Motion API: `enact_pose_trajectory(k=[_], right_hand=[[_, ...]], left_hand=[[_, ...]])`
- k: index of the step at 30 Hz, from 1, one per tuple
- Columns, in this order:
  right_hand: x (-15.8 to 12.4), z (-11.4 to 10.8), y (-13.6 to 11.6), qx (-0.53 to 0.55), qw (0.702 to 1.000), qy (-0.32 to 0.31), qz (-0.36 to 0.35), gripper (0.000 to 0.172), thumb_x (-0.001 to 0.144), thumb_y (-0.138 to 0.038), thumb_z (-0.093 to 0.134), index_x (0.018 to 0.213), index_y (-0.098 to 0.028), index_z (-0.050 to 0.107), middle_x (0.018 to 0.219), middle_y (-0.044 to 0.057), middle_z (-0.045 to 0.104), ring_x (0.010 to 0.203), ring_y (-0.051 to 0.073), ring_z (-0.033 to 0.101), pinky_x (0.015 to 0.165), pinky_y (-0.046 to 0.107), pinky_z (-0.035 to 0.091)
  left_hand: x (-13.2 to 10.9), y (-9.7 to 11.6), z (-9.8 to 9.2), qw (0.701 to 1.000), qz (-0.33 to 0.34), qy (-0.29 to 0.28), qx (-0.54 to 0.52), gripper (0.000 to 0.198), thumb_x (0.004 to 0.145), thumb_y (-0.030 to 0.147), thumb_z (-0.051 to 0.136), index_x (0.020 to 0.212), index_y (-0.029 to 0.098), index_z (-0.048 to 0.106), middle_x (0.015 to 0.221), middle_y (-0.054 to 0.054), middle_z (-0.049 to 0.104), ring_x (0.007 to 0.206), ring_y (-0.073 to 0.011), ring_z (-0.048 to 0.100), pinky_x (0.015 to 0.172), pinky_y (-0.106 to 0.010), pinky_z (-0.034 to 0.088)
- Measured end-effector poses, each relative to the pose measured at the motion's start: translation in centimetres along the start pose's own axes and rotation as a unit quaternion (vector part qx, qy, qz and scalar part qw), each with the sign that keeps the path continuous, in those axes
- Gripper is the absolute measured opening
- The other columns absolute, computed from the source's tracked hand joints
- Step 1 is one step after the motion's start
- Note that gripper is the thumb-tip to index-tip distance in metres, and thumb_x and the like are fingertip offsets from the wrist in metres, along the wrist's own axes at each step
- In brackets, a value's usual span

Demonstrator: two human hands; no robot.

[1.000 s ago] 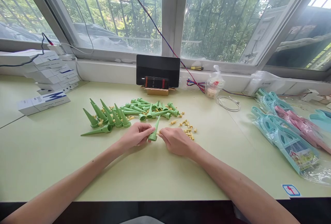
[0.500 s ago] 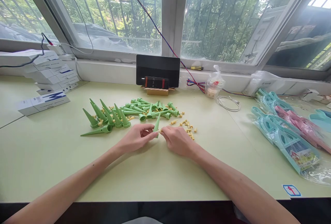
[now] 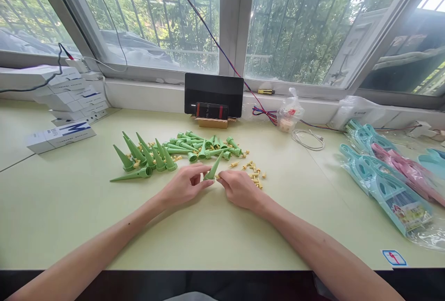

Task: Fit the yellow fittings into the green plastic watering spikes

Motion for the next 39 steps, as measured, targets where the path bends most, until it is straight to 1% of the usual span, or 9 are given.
enact_pose_trajectory(k=[7, 16, 18, 21, 24, 28, 31, 35, 39], right_hand=[[0.0, 0.1, -0.1, 0.024, 1.000, -0.006, 0.006, 0.029, 0.097, -0.024, 0.038, 0.069, -0.021, 0.036, 0.064, -0.001, 0.043, 0.058, 0.013, 0.036, 0.058, 0.026, 0.028], [0.1, 0.2, -0.3, 0.129, 0.992, 0.008, 0.011, 0.030, 0.094, -0.022, 0.041, 0.065, -0.019, 0.034, 0.059, -0.005, 0.031, 0.054, 0.010, 0.027, 0.053, 0.024, 0.024], [0.1, 0.2, -0.2, 0.161, 0.987, 0.003, 0.027, 0.029, 0.093, -0.022, 0.042, 0.065, -0.019, 0.037, 0.058, -0.005, 0.032, 0.053, 0.009, 0.029, 0.052, 0.024, 0.025], [0.0, 0.5, 0.3, 0.227, 0.971, -0.017, 0.071, 0.026, 0.094, -0.025, 0.044, 0.069, -0.018, 0.046, 0.056, -0.005, 0.040, 0.049, 0.008, 0.037, 0.051, 0.023, 0.030], [-0.2, 1.3, 0.7, 0.316, 0.941, -0.048, 0.112, 0.026, 0.096, -0.032, 0.044, 0.077, -0.018, 0.053, 0.052, -0.007, 0.042, 0.041, 0.007, 0.041, 0.047, 0.022, 0.034], [-0.3, 1.9, 1.4, 0.412, 0.895, -0.058, 0.159, 0.032, 0.095, -0.043, 0.046, 0.076, -0.018, 0.053, 0.052, -0.007, 0.040, 0.038, 0.007, 0.041, 0.038, 0.019, 0.029], [-0.3, 2.1, 1.7, 0.449, 0.871, -0.063, 0.187, 0.035, 0.094, -0.047, 0.048, 0.075, -0.018, 0.052, 0.054, -0.007, 0.039, 0.038, 0.006, 0.041, 0.036, 0.017, 0.024], [-0.3, 2.1, 1.6, 0.455, 0.868, -0.066, 0.190, 0.036, 0.094, -0.047, 0.049, 0.074, -0.018, 0.050, 0.054, -0.008, 0.037, 0.038, 0.005, 0.040, 0.035, 0.017, 0.022], [-0.3, 2.2, 1.6, 0.440, 0.877, -0.065, 0.178, 0.035, 0.094, -0.047, 0.048, 0.073, -0.018, 0.050, 0.052, -0.008, 0.035, 0.037, 0.006, 0.040, 0.036, 0.018, 0.025]], left_hand=[[0.0, -0.3, 0.2, 1.000, 0.006, -0.005, -0.025, 0.030, 0.090, 0.030, 0.058, 0.117, 0.026, 0.069, 0.088, -0.001, 0.057, 0.059, -0.0088, 0.044, 0.058, -0.022, 0.040], [0.0, -0.2, -0.1, 0.999, 0.031, 0.020, -0.036, 0.032, 0.090, 0.017, 0.057, 0.115, 0.030, 0.070, 0.105, -0.002, 0.064, 0.061, -0.0071, 0.048, 0.059, -0.021, 0.042], [0.0, -0.1, -0.2, 0.998, 0.033, 0.025, -0.038, 0.031, 0.090, 0.017, 0.057, 0.114, 0.029, 0.071, 0.107, -0.003, 0.065, 0.060, -0.0069, 0.048, 0.057, -0.021, 0.041], [0.1, 0.1, -0.2, 0.998, 0.032, 0.030, -0.051, 0.028, 0.091, 0.020, 0.056, 0.113, 0.026, 0.072, 0.111, -0.005, 0.066, 0.057, -0.0064, 0.047, 0.053, -0.020, 0.041], [0.1, 0.2, -0.3, 0.997, 0.026, 0.034, -0.062, 0.028, 0.092, 0.023, 0.055, 0.115, 0.024, 0.071, 0.114, -0.006, 0.067, 0.055, -0.0061, 0.046, 0.051, -0.020, 0.042], [0.1, 0.6, -0.3, 0.998, 0.023, 0.030, -0.054, 0.033, 0.093, 0.024, 0.052, 0.122, 0.024, 0.066, 0.116, -0.007, 0.066, 0.059, -0.0074, 0.051, 0.053, -0.020, 0.044], [0.1, 0.6, -0.3, 0.998, 0.024, 0.036, -0.045, 0.034, 0.093, 0.027, 0.054, 0.125, 0.024, 0.064, 0.114, -0.006, 0.066, 0.058, -0.0075, 0.050, 0.053, -0.020, 0.044], [0.0, 0.3, -0.2, 0.998, 0.024, 0.037, -0.038, 0.035, 0.093, 0.028, 0.054, 0.127, 0.025, 0.063, 0.107, -0.004, 0.066, 0.054, -0.0066, 0.043, 0.052, -0.020, 0.040], [0.0, 0.1, 0.2, 0.999, 0.012, 0.017, -0.040, 0.035, 0.094, 0.028, 0.052, 0.127, 0.026, 0.063, 0.094, -0.002, 0.063, 0.055, -0.0073, 0.039, 0.052, -0.020, 0.037]])
Point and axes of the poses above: each hand's wrist, its own x-axis towards the middle knuckle, its own z-axis out of the palm, y = z × x, the point moved 9 cm from there along x, towards the middle knuckle
